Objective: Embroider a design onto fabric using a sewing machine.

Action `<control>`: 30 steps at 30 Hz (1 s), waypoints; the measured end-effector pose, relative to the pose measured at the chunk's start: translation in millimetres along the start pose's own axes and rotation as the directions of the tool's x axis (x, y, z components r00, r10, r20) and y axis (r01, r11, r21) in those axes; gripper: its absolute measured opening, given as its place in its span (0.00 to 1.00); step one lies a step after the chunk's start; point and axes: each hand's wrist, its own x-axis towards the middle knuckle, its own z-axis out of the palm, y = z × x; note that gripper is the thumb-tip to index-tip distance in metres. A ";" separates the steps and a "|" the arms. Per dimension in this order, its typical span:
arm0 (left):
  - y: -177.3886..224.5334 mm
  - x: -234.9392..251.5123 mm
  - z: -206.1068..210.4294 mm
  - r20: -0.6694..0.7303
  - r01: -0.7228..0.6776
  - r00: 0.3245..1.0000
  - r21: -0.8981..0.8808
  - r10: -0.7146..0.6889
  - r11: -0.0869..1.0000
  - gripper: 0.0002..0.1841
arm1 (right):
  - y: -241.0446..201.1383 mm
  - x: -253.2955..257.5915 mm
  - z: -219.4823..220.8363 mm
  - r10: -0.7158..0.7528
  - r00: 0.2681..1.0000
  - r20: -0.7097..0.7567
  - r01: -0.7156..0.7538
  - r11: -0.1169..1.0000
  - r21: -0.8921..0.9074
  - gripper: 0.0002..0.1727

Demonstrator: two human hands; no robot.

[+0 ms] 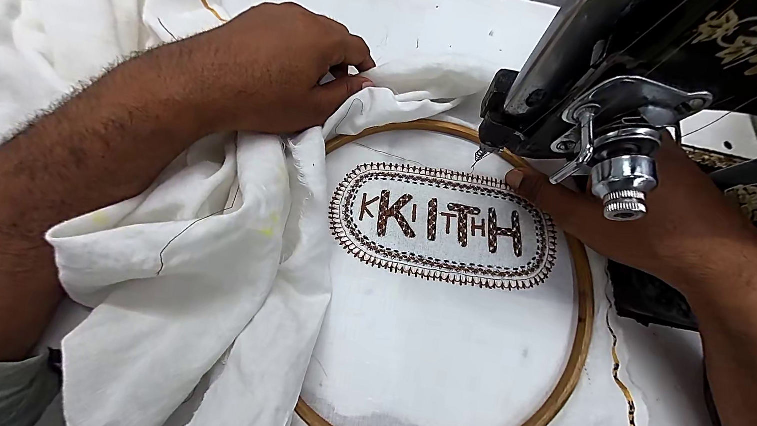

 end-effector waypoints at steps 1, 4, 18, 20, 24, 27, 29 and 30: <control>-0.2 0.1 0.2 -0.001 -0.002 1.000 -0.002 0.002 1.000 0.18 | -0.5 -0.2 -0.4 0.005 1.000 0.000 -0.005 1.000 0.000 0.18; -0.5 0.2 0.4 -0.003 0.001 1.000 -0.007 -0.001 1.000 0.18 | -0.5 -0.2 -0.3 0.012 1.000 -0.006 -0.012 1.000 0.006 0.18; -0.5 0.5 0.6 0.000 -0.001 1.000 -0.014 0.001 1.000 0.19 | 0.3 0.4 -0.6 0.042 0.999 0.013 -0.043 0.999 0.017 0.15; -0.4 0.2 0.6 -0.005 0.000 1.000 -0.010 0.000 1.000 0.19 | -0.2 1.1 -0.8 0.046 0.999 0.017 -0.046 0.999 0.016 0.14; 0.2 -0.1 0.5 0.001 0.002 1.000 -0.011 -0.002 1.000 0.19 | -0.6 1.0 -0.9 0.042 0.999 0.022 -0.042 0.999 0.014 0.13; 1.2 0.1 0.3 0.001 0.005 1.000 -0.012 -0.005 1.000 0.19 | 0.2 1.2 -0.5 0.033 0.999 0.024 -0.033 0.999 0.001 0.13; 0.4 0.2 0.8 -0.002 -0.003 1.000 -0.012 0.003 1.000 0.19 | 1.5 1.5 -0.2 0.028 0.999 0.029 -0.028 1.000 0.002 0.14; 0.0 0.2 1.0 -0.003 -0.008 1.000 -0.008 0.008 1.000 0.19 | 1.7 1.5 -0.4 0.030 0.999 0.035 -0.030 1.000 0.005 0.14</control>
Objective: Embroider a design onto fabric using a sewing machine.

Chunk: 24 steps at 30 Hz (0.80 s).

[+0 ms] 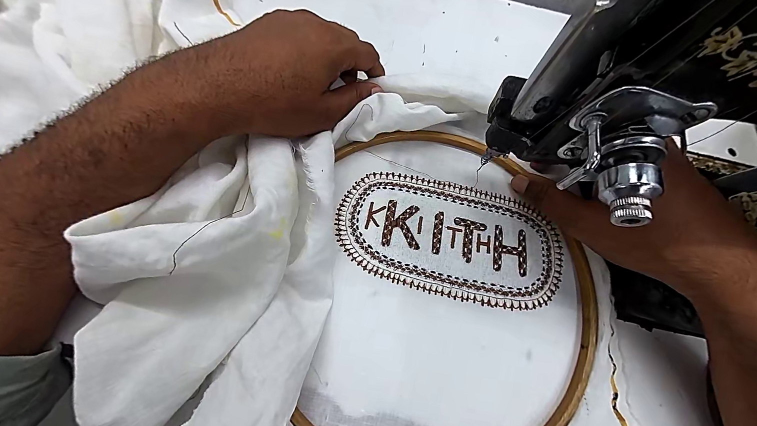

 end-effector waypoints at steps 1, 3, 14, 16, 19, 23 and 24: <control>0.0 0.0 -0.1 0.003 0.003 1.000 0.002 -0.003 1.000 0.19 | 0.6 0.0 0.3 0.001 1.000 0.003 -0.001 1.000 -0.001 0.14; 1.6 0.0 -0.8 0.010 0.017 1.000 -0.001 -0.017 1.000 0.19 | 0.8 0.2 0.8 0.017 1.000 0.008 -0.017 1.000 -0.001 0.14; 2.7 -0.3 -1.1 0.015 0.017 1.000 0.003 -0.017 1.000 0.19 | 3.3 0.7 2.1 0.039 0.999 0.026 -0.039 0.999 -0.015 0.16; 2.4 -0.5 -1.2 0.013 0.018 1.000 0.006 -0.018 1.000 0.19 | 2.6 1.2 1.2 0.043 0.999 0.032 -0.043 0.999 -0.007 0.15; 2.9 -0.5 -1.7 0.018 0.011 1.000 0.010 -0.011 1.000 0.19 | 4.2 1.5 1.6 0.022 1.000 0.020 -0.022 1.000 0.001 0.14; 3.5 -0.5 -1.3 0.022 0.009 1.000 0.014 -0.009 1.000 0.19 | 3.6 1.6 1.8 0.033 0.999 0.022 -0.033 0.999 -0.004 0.13; 3.6 0.0 -0.7 0.019 0.007 1.000 0.014 -0.007 1.000 0.19 | 3.6 1.2 1.8 0.032 0.999 0.021 -0.032 0.999 -0.005 0.14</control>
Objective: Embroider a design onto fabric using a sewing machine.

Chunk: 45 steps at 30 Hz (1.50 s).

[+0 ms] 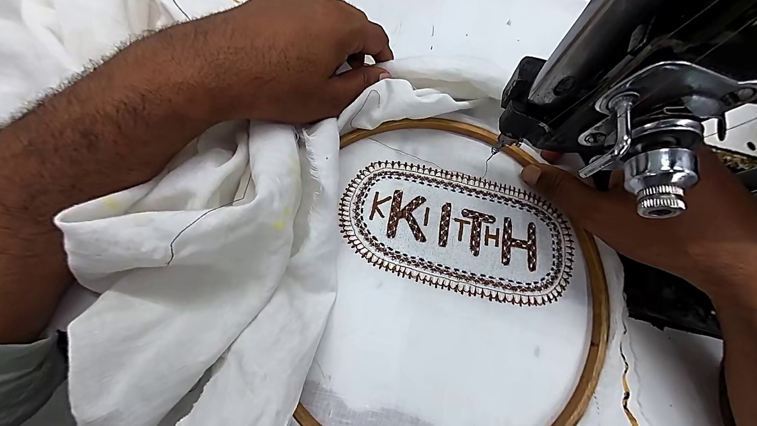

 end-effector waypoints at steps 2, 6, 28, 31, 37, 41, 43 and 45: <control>0.4 0.3 0.2 -0.009 -0.005 1.000 0.001 0.005 1.000 0.19 | 1.2 -0.2 0.5 -0.015 1.000 -0.005 0.015 1.000 0.002 0.14; 0.0 -1.0 -0.3 -0.002 -0.001 1.000 0.012 0.001 1.000 0.19 | 5.1 1.4 3.1 -0.035 0.999 -0.013 0.035 0.999 -0.006 0.17; 0.2 -0.5 0.9 -0.005 -0.011 1.000 0.010 0.011 1.000 0.20 | -0.7 -1.3 0.7 -0.006 1.000 -0.004 0.006 0.999 -0.045 0.15; 1.4 -0.3 0.0 0.001 -0.006 1.000 0.005 0.006 1.000 0.19 | -1.2 -1.4 0.4 -0.005 1.000 -0.003 0.005 0.999 -0.032 0.14; 0.1 -0.5 0.8 -0.011 -0.015 1.000 -0.005 0.015 1.000 0.19 | -2.5 -2.2 -0.2 -0.010 1.000 -0.011 0.010 1.000 -0.022 0.14; 1.6 -0.4 -0.2 0.000 -0.010 1.000 -0.004 0.010 1.000 0.19 | -2.5 -2.3 -0.8 -0.008 1.000 -0.006 0.008 1.000 -0.022 0.15; 1.8 -0.3 -0.4 -0.001 -0.007 1.000 -0.001 0.007 1.000 0.19 | -3.3 -2.4 -1.5 -0.005 1.000 -0.001 0.005 1.000 -0.018 0.14; 1.8 -0.8 -0.3 -0.004 -0.009 1.000 -0.005 0.009 1.000 0.19 | -3.3 -2.3 -1.4 -0.004 1.000 0.001 0.004 1.000 -0.016 0.13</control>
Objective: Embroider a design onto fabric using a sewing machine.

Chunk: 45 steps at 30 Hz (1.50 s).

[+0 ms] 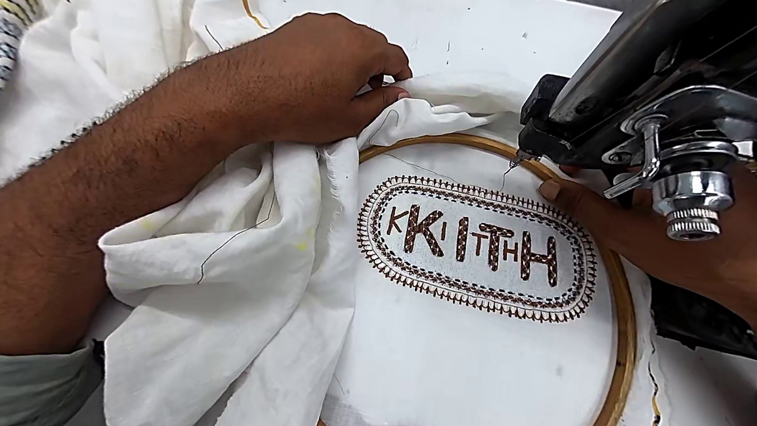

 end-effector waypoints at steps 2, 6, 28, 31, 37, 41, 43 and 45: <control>-0.3 0.1 0.2 0.002 0.002 1.000 0.001 -0.002 1.000 0.19 | 0.8 0.1 0.4 -0.003 1.000 0.004 0.003 1.000 -0.001 0.15; -0.7 0.2 0.5 0.007 0.001 1.000 0.012 -0.001 1.000 0.19 | 3.9 1.7 1.9 0.008 1.000 0.015 -0.008 1.000 -0.013 0.15; 0.7 0.1 -1.4 0.032 0.025 0.999 0.003 -0.025 1.000 0.20 | 17.4 5.0 10.1 -0.044 0.999 -0.007 0.043 0.997 -0.067 0.23; -0.9 0.2 -0.7 0.027 0.018 0.999 0.007 -0.018 1.000 0.20 | 18.2 5.1 10.2 -0.038 0.999 -0.005 0.037 0.998 -0.059 0.22; -0.6 0.2 -0.8 0.030 0.024 0.999 0.005 -0.024 1.000 0.19 | 19.3 5.1 10.8 -0.042 0.999 -0.008 0.041 0.998 -0.052 0.23; -1.0 0.7 -0.5 0.029 0.026 0.999 0.008 -0.027 1.000 0.19 | 20.3 5.7 10.6 -0.042 0.999 -0.007 0.042 0.998 -0.048 0.22; -1.1 0.4 -0.3 0.025 0.023 0.999 0.008 -0.023 1.000 0.19 | 19.5 5.6 10.4 -0.035 0.999 -0.006 0.035 0.998 -0.053 0.22; -1.1 0.3 -0.1 0.024 0.023 0.999 0.012 -0.023 1.000 0.19 | 19.6 5.8 10.4 -0.032 0.999 -0.003 0.032 0.998 -0.052 0.23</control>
